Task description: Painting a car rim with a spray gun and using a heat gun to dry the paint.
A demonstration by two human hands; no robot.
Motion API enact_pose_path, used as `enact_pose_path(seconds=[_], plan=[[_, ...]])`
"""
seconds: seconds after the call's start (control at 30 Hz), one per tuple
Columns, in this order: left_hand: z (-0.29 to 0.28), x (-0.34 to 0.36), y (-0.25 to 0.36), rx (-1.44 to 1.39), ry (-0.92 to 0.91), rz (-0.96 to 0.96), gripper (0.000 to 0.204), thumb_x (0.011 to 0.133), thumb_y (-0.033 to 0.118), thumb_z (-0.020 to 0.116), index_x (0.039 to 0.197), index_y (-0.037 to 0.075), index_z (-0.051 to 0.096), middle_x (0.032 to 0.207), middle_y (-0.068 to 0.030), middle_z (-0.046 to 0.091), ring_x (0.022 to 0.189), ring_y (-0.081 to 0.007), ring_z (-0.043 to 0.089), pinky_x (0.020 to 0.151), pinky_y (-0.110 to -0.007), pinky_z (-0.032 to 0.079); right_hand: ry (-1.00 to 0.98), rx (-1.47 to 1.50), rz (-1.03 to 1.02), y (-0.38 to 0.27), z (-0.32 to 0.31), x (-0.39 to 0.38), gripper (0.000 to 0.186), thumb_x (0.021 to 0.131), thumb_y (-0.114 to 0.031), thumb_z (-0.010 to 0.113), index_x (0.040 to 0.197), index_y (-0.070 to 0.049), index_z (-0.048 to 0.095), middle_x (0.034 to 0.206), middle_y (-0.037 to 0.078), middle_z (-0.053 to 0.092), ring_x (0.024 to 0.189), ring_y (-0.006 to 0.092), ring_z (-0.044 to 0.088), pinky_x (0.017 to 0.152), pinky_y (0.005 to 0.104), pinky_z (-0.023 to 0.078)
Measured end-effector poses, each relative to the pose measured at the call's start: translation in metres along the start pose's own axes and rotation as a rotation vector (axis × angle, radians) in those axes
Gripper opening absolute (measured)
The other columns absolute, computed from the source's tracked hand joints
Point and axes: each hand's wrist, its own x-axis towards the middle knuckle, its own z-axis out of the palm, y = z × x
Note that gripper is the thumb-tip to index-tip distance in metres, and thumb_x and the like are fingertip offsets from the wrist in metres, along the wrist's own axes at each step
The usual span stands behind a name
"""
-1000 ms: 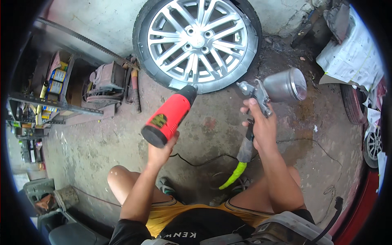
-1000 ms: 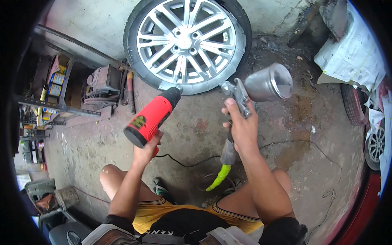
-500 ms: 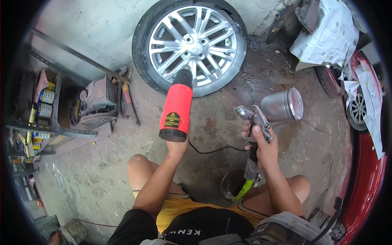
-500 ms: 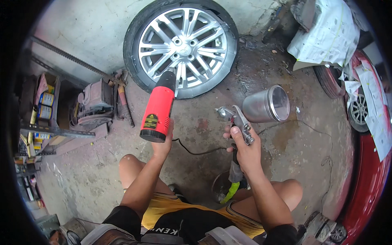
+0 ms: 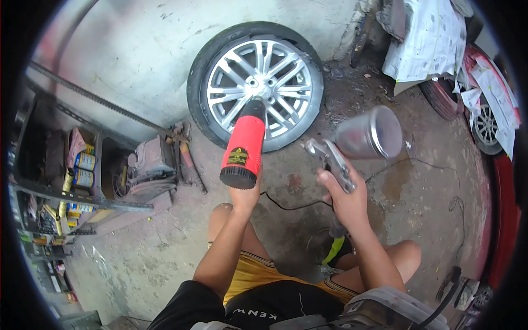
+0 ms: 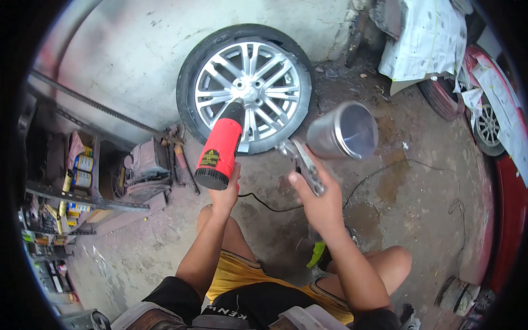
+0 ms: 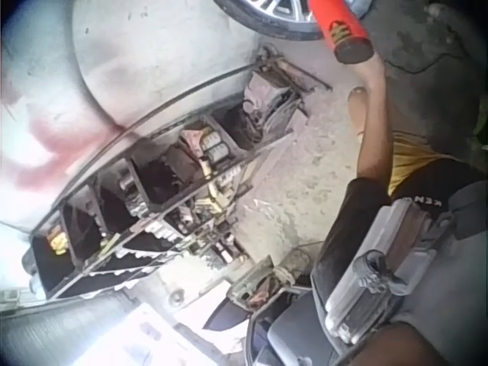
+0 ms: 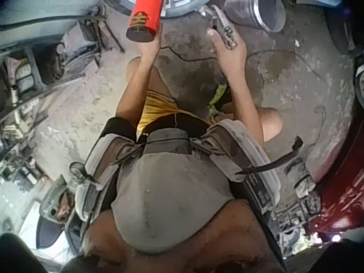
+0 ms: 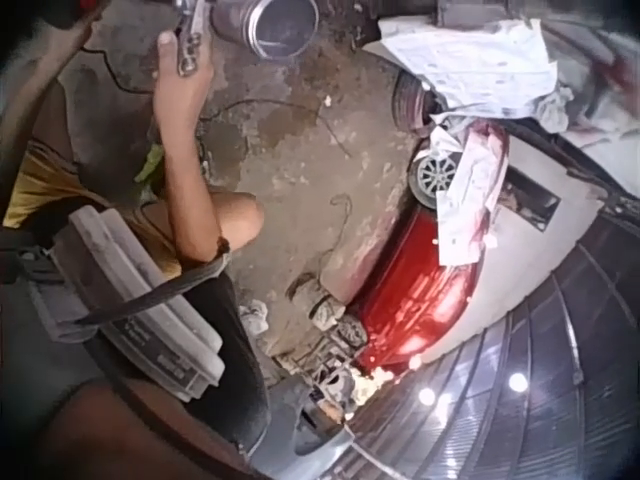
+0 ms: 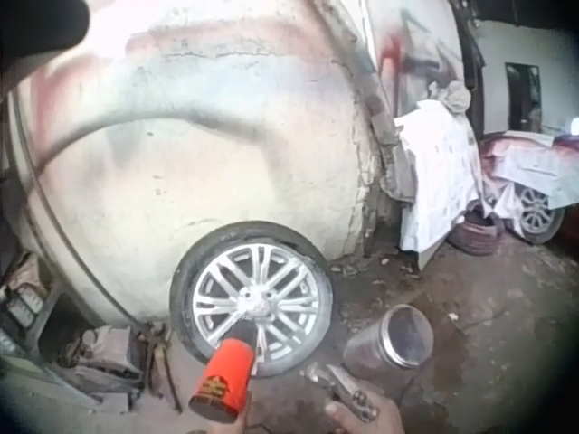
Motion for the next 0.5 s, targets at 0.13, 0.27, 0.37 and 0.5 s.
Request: enact_pose_path(seconds=[0.13, 0.27, 0.37, 0.5], plan=[[-0.029, -0.021, -0.026, 0.062, 0.053, -0.055, 0.019, 0.092, 0.015, 0.070, 0.104, 0.002, 0.064, 0.086, -0.0033, 0.064, 0.074, -0.0142, 0.062, 0.066, -0.032, 0.050, -0.128, -0.283, -0.219, 0.006, 0.048, 0.075, 0.054, 0.090, -0.022, 0.071, 0.143, -0.019, 0.059, 0.111, 0.012, 0.074, 0.080, 0.0193, 0.069, 0.076, 0.0360, 0.055], [-0.046, -0.039, -0.039, -0.043, 0.033, -0.297, 0.032, 0.091, 0.017, 0.074, 0.116, -0.001, 0.065, 0.108, -0.0147, 0.070, 0.100, -0.0287, 0.067, 0.090, -0.041, 0.051, -0.189, -0.449, -0.349, -0.013, 0.110, 0.128, 0.055, 0.088, -0.024, 0.070, 0.142, -0.016, 0.059, 0.106, 0.021, 0.073, 0.080, 0.0331, 0.070, 0.082, 0.0389, 0.054], [-0.056, -0.054, -0.052, -0.061, 0.077, -0.395, 0.029, 0.092, 0.017, 0.074, 0.114, 0.000, 0.067, 0.106, -0.0145, 0.070, 0.098, -0.0294, 0.068, 0.088, -0.041, 0.051, -0.090, -0.522, -0.569, -0.012, 0.142, 0.147, 0.056, 0.087, -0.023, 0.070, 0.142, -0.016, 0.059, 0.094, 0.024, 0.072, 0.076, 0.0333, 0.069, 0.078, 0.0398, 0.053], [-0.065, -0.069, -0.063, 0.246, 0.078, -0.101, 0.012, 0.095, 0.014, 0.068, 0.101, 0.005, 0.064, 0.080, -0.0020, 0.064, 0.067, -0.0118, 0.059, 0.060, -0.029, 0.047, -0.118, -0.467, -0.539, -0.001, 0.157, 0.155, 0.056, 0.087, -0.026, 0.071, 0.142, -0.020, 0.060, 0.093, 0.023, 0.071, 0.078, 0.0326, 0.068, 0.079, 0.0401, 0.053]])
